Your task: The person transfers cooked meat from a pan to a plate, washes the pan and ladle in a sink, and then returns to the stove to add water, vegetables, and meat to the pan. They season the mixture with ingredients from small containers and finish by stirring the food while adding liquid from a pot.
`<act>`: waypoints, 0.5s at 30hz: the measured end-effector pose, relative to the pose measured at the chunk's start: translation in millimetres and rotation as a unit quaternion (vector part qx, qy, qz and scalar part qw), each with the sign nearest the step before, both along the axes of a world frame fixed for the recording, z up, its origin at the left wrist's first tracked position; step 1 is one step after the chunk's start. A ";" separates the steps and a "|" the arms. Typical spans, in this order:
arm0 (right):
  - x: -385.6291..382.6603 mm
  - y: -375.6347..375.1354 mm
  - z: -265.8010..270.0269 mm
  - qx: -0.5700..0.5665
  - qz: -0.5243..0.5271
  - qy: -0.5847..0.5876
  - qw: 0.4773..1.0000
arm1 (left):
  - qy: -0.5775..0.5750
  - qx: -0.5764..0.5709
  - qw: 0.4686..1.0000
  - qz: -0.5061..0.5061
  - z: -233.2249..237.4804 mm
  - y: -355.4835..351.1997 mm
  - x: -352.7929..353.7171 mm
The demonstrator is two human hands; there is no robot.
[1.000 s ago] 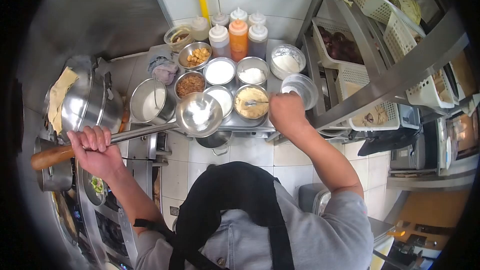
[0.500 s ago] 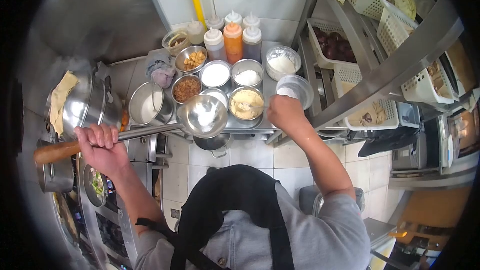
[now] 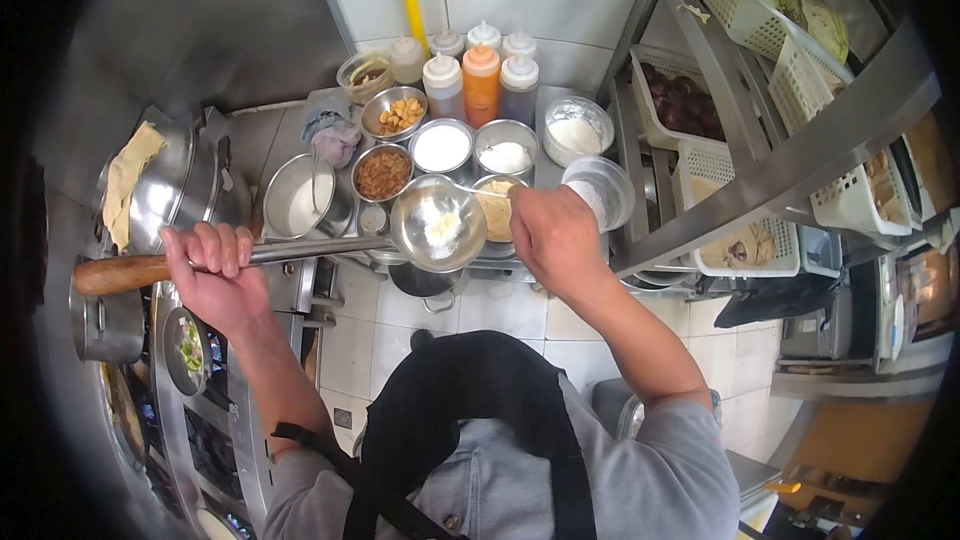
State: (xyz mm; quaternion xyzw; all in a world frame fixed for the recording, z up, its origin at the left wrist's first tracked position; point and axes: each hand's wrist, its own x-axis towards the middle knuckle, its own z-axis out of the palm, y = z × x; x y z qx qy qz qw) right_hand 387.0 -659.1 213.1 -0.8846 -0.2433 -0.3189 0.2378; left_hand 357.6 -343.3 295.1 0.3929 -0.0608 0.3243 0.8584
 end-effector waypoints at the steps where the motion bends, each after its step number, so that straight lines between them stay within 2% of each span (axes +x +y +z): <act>1: 4.3 -3.9 -12.9 -0.002 0.004 0.000 1.000 | -0.002 -0.002 1.000 0.005 0.0 0.5 -1.1; 3: 15.1 -15.1 -44.7 -0.147 0.015 0.060 0.987 | -0.001 -0.008 1.000 0.011 -0.5 1.6 -5.0; 7: 10.5 -19.4 -29.0 -0.114 0.021 0.031 0.993 | 0.000 -0.015 1.000 0.027 1.8 3.9 -15.4; 10: 5.8 -26.4 -22.4 -0.190 -0.126 0.154 0.962 | 0.015 -0.004 0.998 0.066 5.0 7.0 -26.7; 11: 9.5 -31.0 -35.0 -0.190 -0.119 0.151 0.963 | 0.014 -0.003 0.997 0.074 3.7 10.4 -29.7; 13: 20.1 -32.5 -69.3 -0.301 -0.127 0.213 0.921 | -0.022 -0.012 0.999 0.030 -2.3 26.5 -40.4; 15: 20.3 -15.5 -66.4 -0.298 -0.072 0.059 0.950 | -0.023 -0.020 0.999 0.044 -2.7 37.6 -54.3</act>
